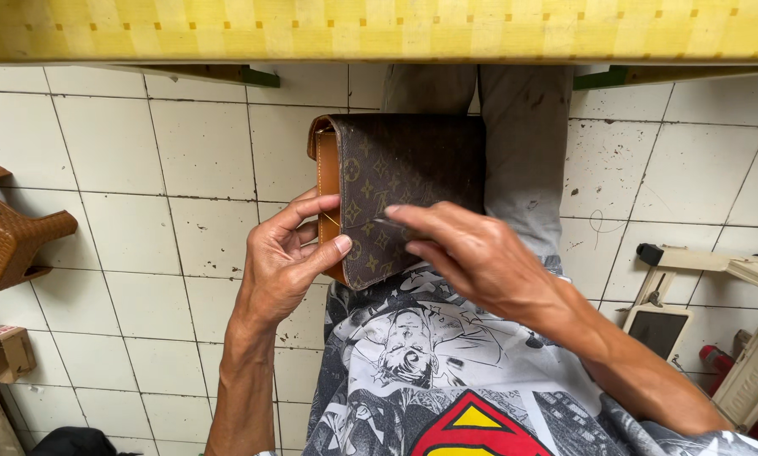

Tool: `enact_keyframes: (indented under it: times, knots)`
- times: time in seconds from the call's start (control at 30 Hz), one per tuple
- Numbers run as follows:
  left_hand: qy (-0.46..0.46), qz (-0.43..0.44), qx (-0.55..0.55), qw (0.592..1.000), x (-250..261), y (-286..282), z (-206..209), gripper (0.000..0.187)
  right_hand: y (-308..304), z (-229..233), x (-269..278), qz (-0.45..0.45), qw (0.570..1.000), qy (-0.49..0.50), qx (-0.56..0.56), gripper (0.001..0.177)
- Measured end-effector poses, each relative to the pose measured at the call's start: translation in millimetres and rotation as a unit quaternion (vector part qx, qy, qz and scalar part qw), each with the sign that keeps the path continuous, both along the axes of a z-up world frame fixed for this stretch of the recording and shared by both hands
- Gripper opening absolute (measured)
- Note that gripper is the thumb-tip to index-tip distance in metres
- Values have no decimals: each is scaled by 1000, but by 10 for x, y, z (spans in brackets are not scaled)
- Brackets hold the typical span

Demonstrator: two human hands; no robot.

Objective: The person hand-stitches a brown leather wallet using a needle and yellow thread. They repeatedly pass the needle through pre-punched holes along the edge, pulling the thread tight to form a continuous seam.

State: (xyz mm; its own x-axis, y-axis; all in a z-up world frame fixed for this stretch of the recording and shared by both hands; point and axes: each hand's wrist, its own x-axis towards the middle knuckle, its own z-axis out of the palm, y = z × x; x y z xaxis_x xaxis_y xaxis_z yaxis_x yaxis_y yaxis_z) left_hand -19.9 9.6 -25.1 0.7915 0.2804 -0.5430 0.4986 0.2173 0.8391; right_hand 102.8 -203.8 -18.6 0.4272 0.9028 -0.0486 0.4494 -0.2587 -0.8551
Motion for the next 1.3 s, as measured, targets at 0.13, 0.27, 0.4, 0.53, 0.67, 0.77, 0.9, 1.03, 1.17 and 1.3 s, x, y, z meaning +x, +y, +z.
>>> enact_keyframes:
  times: [0.13, 0.27, 0.4, 0.53, 0.67, 0.77, 0.9, 1.03, 1.17, 1.3]
  knots:
    - [8, 1, -14, 1000, -2, 3, 28, 42, 158, 17, -45, 3, 998, 57, 17, 30]
    - [14, 5, -11, 1000, -3, 2, 7, 45, 189, -43, -55, 7, 998, 54, 27, 32]
    - [19, 4, -9, 1000, -7, -7, 25, 45, 204, -45, -63, 10, 998, 56, 24, 31]
    - [14, -1, -9, 1000, -8, -3, 33, 44, 203, -59, -66, 11, 998, 60, 22, 32]
    - [20, -4, 0, 1000, -3, -4, 34, 44, 206, -48, -63, 10, 998, 60, 15, 32]
    - [12, -5, -2, 1000, 0, -10, 44, 44, 204, -38, -61, 13, 998, 60, 17, 32]
    - [3, -6, -13, 1000, 2, -18, 58, 42, 205, -20, -57, 15, 998, 61, 24, 32]
    - [-3, -5, -15, 1000, -1, -20, 44, 43, 208, -18, -57, 14, 998, 55, 22, 32]
    - [0, -5, -12, 1000, -4, -18, 50, 43, 208, -22, -55, 13, 998, 62, 18, 31]
    - [-2, -2, -18, 1000, 15, -24, 74, 42, 218, -15, -49, 18, 997, 66, 18, 32]
